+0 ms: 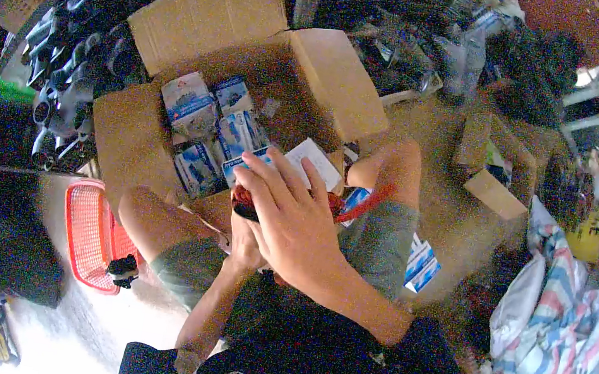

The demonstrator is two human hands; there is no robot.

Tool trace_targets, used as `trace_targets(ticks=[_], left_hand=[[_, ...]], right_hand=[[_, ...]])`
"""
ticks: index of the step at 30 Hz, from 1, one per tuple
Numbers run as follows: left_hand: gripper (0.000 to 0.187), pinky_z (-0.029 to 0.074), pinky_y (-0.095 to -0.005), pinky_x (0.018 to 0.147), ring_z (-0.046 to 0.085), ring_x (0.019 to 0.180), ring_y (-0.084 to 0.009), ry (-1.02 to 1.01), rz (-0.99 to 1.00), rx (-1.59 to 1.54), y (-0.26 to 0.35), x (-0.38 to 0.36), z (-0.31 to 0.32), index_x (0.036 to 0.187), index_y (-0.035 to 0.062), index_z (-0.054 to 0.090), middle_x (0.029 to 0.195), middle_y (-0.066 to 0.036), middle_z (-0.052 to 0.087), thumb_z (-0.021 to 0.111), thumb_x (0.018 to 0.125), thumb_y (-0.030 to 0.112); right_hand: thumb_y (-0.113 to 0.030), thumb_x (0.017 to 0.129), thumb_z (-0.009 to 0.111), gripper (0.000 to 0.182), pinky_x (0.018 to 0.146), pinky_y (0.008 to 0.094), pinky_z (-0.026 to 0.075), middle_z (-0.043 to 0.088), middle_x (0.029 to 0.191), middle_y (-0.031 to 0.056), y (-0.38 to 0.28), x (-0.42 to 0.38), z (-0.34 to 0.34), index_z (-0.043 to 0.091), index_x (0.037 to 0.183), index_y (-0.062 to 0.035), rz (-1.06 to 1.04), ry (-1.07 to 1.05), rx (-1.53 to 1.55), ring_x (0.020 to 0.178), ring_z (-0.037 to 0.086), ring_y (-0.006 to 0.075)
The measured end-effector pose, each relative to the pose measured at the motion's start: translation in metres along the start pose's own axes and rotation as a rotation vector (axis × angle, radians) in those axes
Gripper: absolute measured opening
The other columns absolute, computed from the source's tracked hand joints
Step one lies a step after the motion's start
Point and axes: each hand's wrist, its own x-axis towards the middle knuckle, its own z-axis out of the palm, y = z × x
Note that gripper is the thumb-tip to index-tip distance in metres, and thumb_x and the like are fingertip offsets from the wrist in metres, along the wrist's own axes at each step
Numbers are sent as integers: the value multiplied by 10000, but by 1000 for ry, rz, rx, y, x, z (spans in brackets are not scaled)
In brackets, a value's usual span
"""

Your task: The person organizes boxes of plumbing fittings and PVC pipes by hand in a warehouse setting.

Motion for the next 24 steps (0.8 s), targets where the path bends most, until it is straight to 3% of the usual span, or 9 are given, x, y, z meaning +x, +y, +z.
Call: trace_targets(ticks=[3, 5, 7, 10, 12, 15, 19, 23, 24], left_hand=[[1054, 401, -515, 862, 487, 1034, -414, 73, -3, 31, -1, -17, 2, 1409, 19, 327, 1279, -236, 485, 890, 569, 318], [1103, 400, -521, 848, 496, 1026, -402, 88, 92, 95, 1, -19, 3, 1414, 16, 330, 1279, -235, 483, 910, 516, 287], [1067, 399, -526, 827, 498, 1001, -404, 109, 111, 152, 3, -14, 7, 1425, 8, 320, 1240, -231, 497, 891, 563, 268], [999, 392, -521, 818, 477, 963, -424, 36, -142, 146, -12, -16, 12, 1436, -12, 304, 1163, -236, 491, 839, 627, 225], [1025, 391, -516, 861, 467, 1011, -432, 34, -217, -10, -25, -15, 12, 1447, -24, 291, 1195, -248, 478, 848, 624, 227], [1101, 345, -527, 1010, 411, 1197, -421, 91, -106, -118, -14, -14, 16, 1482, -31, 238, 1313, -254, 415, 880, 623, 220], [1225, 327, -560, 1071, 334, 1341, -406, 60, 22, 88, -29, -26, 17, 1524, 6, 175, 1492, -270, 265, 932, 585, 221], [1185, 395, -552, 1045, 388, 1306, -382, 150, -127, -180, 2, -11, 16, 1537, 62, 160, 1480, -232, 294, 873, 649, 388], [1137, 438, -556, 1018, 448, 1252, -372, 51, -460, -417, -36, -33, 7, 1513, 61, 201, 1403, -235, 387, 865, 639, 361]], right_hand=[[-137, 850, 674, 446, 1048, 479, 390, 550, 1346, 127, 36, 15, 17, 538, 1268, -60, 132, 86, -48, 1243, 519, 341], [-194, 879, 646, 326, 908, 490, 443, 601, 1162, 138, 73, 21, 29, 574, 1156, -37, 133, 214, -104, 1104, 552, 356], [-188, 872, 656, 315, 900, 490, 449, 597, 1102, 174, 64, 16, 31, 585, 1134, -28, 262, 140, 223, 1079, 554, 368], [-69, 852, 649, 392, 960, 429, 424, 611, 1101, 161, 28, -8, 30, 544, 1227, -31, 258, 71, 391, 1081, 569, 357], [-115, 797, 706, 434, 1016, 476, 365, 528, 1317, 100, 27, -22, 38, 551, 1202, -80, 135, 124, 209, 1265, 458, 356], [-292, 860, 664, 371, 994, 475, 375, 592, 1239, 122, 62, -18, 57, 575, 1150, -78, 258, 147, -18, 1245, 502, 330], [-350, 967, 555, 389, 898, 444, 439, 635, 1065, 218, 119, -16, 38, 569, 1170, -19, 458, 76, 545, 1058, 605, 355], [-355, 1013, 492, 435, 795, 420, 490, 637, 1003, 259, 153, -48, 4, 548, 1184, 41, 688, 241, 781, 920, 630, 380], [-360, 1009, 499, 441, 789, 418, 493, 638, 1010, 256, 159, -61, 14, 547, 1183, 42, 695, 332, 797, 910, 636, 360]])
